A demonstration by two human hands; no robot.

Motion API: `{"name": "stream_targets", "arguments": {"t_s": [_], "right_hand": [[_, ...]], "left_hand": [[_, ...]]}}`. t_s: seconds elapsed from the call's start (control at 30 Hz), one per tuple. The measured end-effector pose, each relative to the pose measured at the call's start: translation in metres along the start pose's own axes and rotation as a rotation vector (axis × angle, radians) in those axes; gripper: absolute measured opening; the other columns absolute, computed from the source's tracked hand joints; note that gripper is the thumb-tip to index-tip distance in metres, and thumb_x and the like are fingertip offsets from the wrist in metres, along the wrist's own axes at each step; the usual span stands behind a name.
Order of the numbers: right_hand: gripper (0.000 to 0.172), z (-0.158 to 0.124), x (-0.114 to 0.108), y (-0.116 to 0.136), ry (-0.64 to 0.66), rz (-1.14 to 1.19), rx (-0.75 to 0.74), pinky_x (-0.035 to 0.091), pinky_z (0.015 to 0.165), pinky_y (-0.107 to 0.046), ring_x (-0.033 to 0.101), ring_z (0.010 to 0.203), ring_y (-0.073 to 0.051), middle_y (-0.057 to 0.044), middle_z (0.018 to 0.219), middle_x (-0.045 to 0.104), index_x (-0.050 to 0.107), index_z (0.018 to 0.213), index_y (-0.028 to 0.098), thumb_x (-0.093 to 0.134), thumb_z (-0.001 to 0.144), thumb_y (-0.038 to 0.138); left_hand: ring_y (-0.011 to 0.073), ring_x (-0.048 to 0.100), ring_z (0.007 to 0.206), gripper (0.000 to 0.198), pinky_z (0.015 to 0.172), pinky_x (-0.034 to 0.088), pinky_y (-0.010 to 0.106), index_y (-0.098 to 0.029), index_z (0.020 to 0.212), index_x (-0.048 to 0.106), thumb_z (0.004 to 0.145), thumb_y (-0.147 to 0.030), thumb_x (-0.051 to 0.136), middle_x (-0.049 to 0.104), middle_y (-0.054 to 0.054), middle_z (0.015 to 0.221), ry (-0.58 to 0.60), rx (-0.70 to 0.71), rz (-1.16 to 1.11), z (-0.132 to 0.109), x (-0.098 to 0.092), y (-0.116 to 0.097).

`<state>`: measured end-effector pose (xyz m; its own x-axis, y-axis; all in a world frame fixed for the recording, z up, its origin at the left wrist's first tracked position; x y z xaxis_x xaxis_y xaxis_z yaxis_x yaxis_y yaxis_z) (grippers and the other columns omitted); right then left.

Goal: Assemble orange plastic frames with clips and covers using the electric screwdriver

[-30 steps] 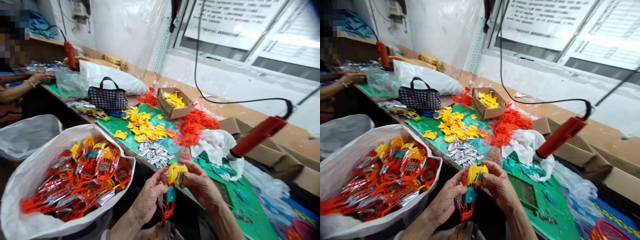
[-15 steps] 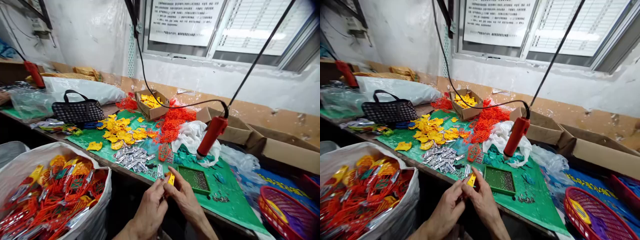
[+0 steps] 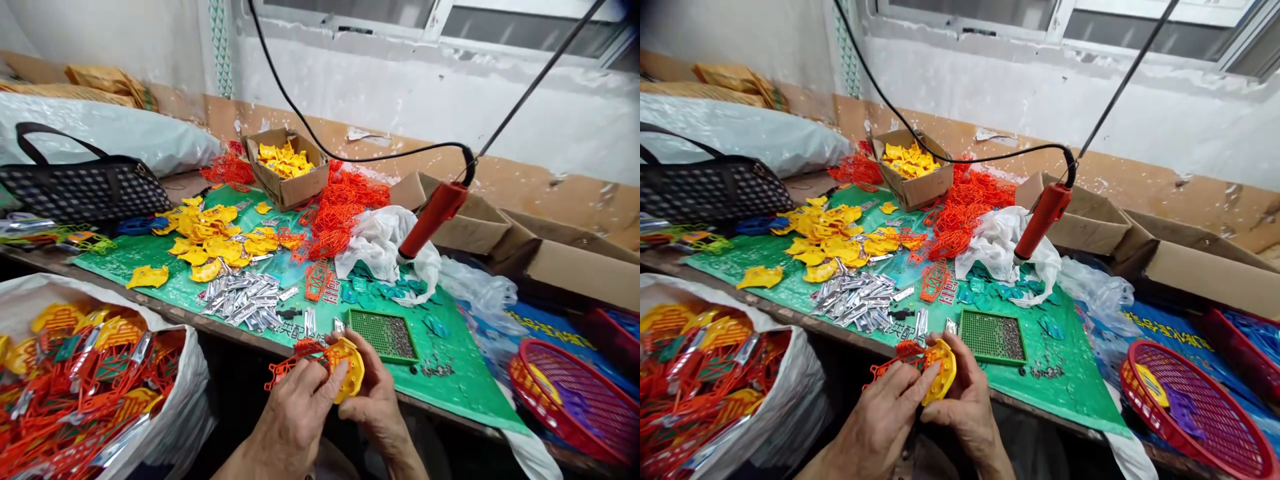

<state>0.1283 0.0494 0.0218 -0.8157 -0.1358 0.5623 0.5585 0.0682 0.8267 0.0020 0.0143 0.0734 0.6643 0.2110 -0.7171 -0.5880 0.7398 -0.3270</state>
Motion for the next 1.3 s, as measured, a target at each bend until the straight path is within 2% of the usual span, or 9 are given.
{"name": "stream_targets", "arguments": {"t_s": [0.23,0.47,0.57,0.67,0.77,0.87,1.0,1.1,1.3], "right_hand": [[0.080,-0.002,-0.001,0.004,-0.050,-0.157,0.067,0.051,0.097,-0.043,0.064,0.111,-0.030,-0.005,0.124,0.069,0.068,0.113,0.032,0.094,0.039,0.018],[0.081,-0.005,-0.005,0.001,-0.062,-0.148,0.079,0.049,0.100,-0.039,0.063,0.112,-0.027,-0.002,0.122,0.070,0.069,0.113,0.034,0.094,0.038,0.017],[0.079,-0.007,-0.006,-0.002,-0.041,-0.198,0.080,0.049,0.099,-0.041,0.063,0.113,-0.028,-0.004,0.125,0.067,0.067,0.118,0.033,0.093,0.045,0.023],[0.077,-0.010,0.000,0.003,-0.008,-0.428,-0.019,0.047,0.102,-0.042,0.060,0.115,-0.030,-0.006,0.131,0.062,0.060,0.129,0.032,0.088,0.057,0.031],[0.067,-0.009,0.016,0.017,0.041,-0.727,-0.173,0.043,0.106,-0.039,0.053,0.124,-0.028,-0.005,0.137,0.055,0.053,0.137,0.035,0.076,0.074,0.037],[0.052,0.003,0.032,0.025,0.196,-0.886,-0.109,0.044,0.103,-0.035,0.054,0.123,-0.024,-0.003,0.134,0.057,0.047,0.141,0.037,0.056,0.090,0.039],[0.045,0.024,0.033,0.021,0.342,-0.922,0.054,0.047,0.099,-0.039,0.063,0.108,-0.024,-0.003,0.120,0.068,0.056,0.135,0.031,0.054,0.091,0.041],[0.044,0.033,0.027,0.012,0.299,-0.948,0.073,0.048,0.096,-0.043,0.066,0.102,-0.026,-0.005,0.110,0.073,0.064,0.127,0.025,0.055,0.090,0.045],[0.043,0.029,0.028,0.000,0.280,-1.004,0.076,0.050,0.092,-0.042,0.067,0.101,-0.027,-0.009,0.115,0.073,0.067,0.122,0.020,0.057,0.088,0.044]], "left_hand": [[0.0213,0.058,0.072,0.061,0.064,0.055,0.033,-0.016,0.155,0.013,0.097,-0.014,0.032,0.062,0.009,0.085,0.025,0.005,0.027,-0.002,0.007,0.002],[0.0234,0.059,0.075,0.061,0.065,0.057,0.036,-0.019,0.155,0.017,0.096,-0.016,0.032,0.063,0.010,0.088,0.068,-0.030,0.023,-0.006,0.012,0.001],[0.0227,0.059,0.077,0.063,0.067,0.057,0.035,-0.023,0.154,0.023,0.094,-0.012,0.037,0.061,0.009,0.090,0.019,-0.055,-0.084,-0.009,0.013,0.003],[0.0210,0.061,0.091,0.067,0.076,0.056,0.032,-0.029,0.151,0.032,0.089,-0.005,0.043,0.060,0.009,0.102,-0.042,-0.117,-0.315,-0.011,0.011,0.004],[0.0192,0.061,0.099,0.057,0.084,0.053,0.027,-0.033,0.137,0.053,0.087,-0.006,0.051,0.060,0.007,0.109,-0.075,-0.336,-0.586,-0.010,0.008,0.010],[0.0191,0.061,0.098,0.033,0.088,0.050,0.026,-0.027,0.118,0.070,0.087,-0.018,0.061,0.065,0.005,0.106,-0.102,-0.710,-0.875,-0.015,0.007,0.022],[0.0126,0.061,0.067,0.032,0.062,0.050,0.020,-0.017,0.110,0.072,0.081,-0.033,0.072,0.070,0.003,0.083,-0.051,-1.182,-1.441,-0.029,0.023,0.029],[0.0135,0.063,0.061,0.034,0.059,0.051,0.022,-0.012,0.101,0.073,0.077,-0.036,0.075,0.071,0.005,0.075,-0.123,-1.325,-1.685,-0.038,0.034,0.036],[0.0153,0.065,0.062,0.022,0.064,0.053,0.025,-0.012,0.088,0.074,0.081,-0.032,0.069,0.072,0.005,0.071,-0.167,-1.406,-1.823,-0.045,0.051,0.051]]}}
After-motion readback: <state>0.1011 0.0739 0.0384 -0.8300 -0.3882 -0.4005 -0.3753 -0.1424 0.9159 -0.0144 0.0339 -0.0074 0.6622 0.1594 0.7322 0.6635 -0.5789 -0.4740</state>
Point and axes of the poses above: each hand's wrist, its own z-axis towards the middle knuckle, its own x-axis out of the palm, y = z × x, the point moved 5 cm from there along z, towards the middle knuckle
